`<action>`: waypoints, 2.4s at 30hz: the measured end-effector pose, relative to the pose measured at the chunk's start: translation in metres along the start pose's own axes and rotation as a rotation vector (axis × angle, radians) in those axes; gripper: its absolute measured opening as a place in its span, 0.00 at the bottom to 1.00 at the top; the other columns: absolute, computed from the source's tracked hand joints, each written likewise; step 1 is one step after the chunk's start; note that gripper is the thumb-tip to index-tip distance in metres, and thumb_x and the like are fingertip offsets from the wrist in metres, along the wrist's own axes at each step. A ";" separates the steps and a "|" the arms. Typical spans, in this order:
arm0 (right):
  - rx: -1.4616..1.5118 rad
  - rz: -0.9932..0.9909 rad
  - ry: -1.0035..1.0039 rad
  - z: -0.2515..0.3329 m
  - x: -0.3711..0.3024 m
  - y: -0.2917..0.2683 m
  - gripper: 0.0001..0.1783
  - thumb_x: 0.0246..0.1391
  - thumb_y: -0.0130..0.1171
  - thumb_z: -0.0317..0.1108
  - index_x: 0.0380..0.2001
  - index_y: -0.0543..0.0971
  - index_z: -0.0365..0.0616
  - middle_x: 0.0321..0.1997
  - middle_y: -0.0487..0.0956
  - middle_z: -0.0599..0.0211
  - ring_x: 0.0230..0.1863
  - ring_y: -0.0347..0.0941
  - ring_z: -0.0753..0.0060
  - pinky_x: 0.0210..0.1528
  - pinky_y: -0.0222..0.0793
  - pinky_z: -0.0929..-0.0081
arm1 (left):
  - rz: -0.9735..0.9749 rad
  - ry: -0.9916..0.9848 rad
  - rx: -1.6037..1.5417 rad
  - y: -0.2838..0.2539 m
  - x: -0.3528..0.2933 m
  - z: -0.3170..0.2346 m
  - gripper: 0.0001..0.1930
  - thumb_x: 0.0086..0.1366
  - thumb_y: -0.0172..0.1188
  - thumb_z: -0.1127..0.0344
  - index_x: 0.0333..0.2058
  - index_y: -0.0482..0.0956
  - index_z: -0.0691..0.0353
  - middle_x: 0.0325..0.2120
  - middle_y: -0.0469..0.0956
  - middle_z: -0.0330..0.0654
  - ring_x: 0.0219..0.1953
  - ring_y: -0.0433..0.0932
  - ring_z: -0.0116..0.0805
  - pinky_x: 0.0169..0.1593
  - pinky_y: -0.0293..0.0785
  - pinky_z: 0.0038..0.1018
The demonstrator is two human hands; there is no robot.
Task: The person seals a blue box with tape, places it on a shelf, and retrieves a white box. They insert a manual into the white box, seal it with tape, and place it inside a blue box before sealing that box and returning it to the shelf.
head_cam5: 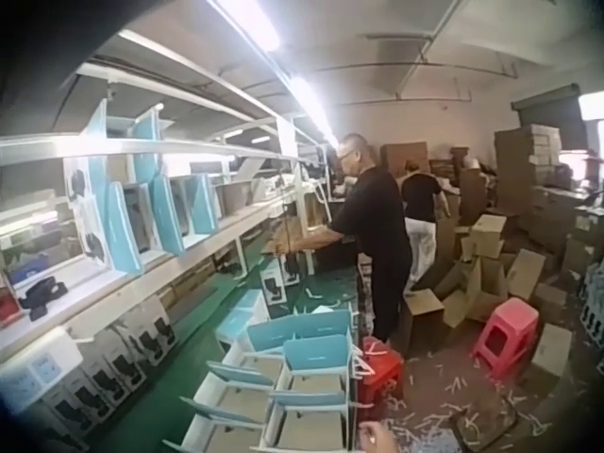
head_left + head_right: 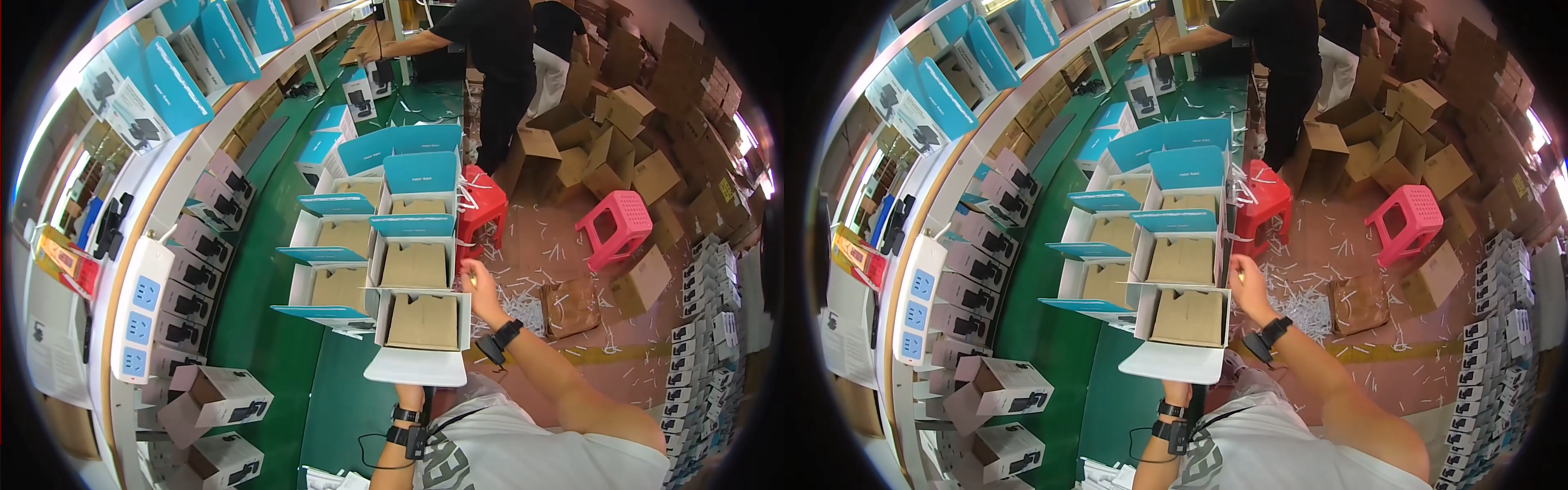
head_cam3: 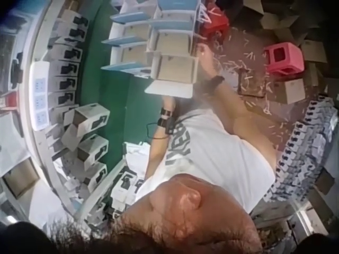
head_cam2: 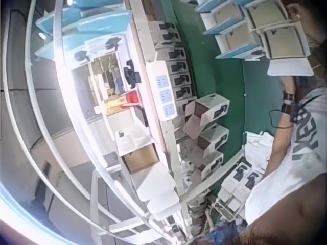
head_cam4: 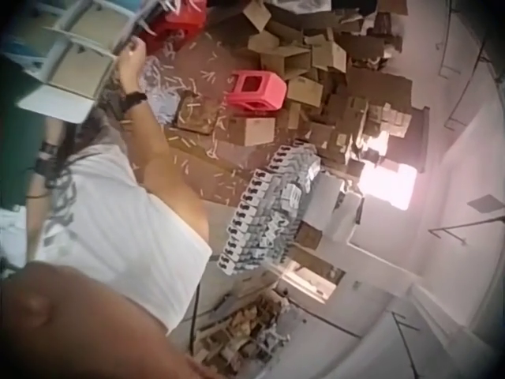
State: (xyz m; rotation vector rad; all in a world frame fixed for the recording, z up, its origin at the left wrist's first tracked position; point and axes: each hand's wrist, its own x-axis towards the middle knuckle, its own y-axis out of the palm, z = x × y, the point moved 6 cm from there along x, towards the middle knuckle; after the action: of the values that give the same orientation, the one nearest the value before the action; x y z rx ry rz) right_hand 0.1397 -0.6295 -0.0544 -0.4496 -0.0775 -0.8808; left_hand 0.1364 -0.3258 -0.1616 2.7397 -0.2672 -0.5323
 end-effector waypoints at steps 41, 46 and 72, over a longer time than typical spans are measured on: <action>-0.115 0.633 0.427 -0.128 -0.142 -0.036 0.12 0.67 0.57 0.35 0.48 0.78 0.39 0.31 0.79 0.68 0.28 0.74 0.75 0.33 0.73 0.73 | -0.591 0.952 1.335 -0.068 0.049 -0.320 0.25 0.55 0.65 0.72 0.54 0.76 0.61 0.59 0.68 0.66 0.63 0.65 0.73 0.67 0.65 0.58; -0.087 0.999 0.064 -0.066 -0.196 0.013 0.13 0.68 0.58 0.40 0.45 0.81 0.41 0.31 0.81 0.65 0.30 0.78 0.72 0.34 0.74 0.71 | -0.963 0.604 1.911 -0.279 0.034 -0.413 0.28 0.58 0.60 0.68 0.60 0.79 0.52 0.50 0.83 0.49 0.60 0.75 0.55 0.68 0.64 0.55; 0.399 1.104 0.064 0.215 -0.219 0.191 0.24 0.62 0.64 0.26 0.59 0.75 0.28 0.53 0.82 0.60 0.52 0.78 0.69 0.58 0.72 0.70 | -0.691 0.532 0.206 -0.156 -0.165 -0.176 0.41 0.70 0.61 0.64 0.73 0.52 0.74 0.72 0.59 0.60 0.75 0.58 0.52 0.76 0.52 0.37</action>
State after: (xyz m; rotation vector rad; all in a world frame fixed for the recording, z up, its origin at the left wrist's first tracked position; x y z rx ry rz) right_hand 0.1690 -0.2770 0.0191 -0.0413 0.0574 0.2141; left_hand 0.0729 -0.0903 -0.0097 2.9969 0.8132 0.0999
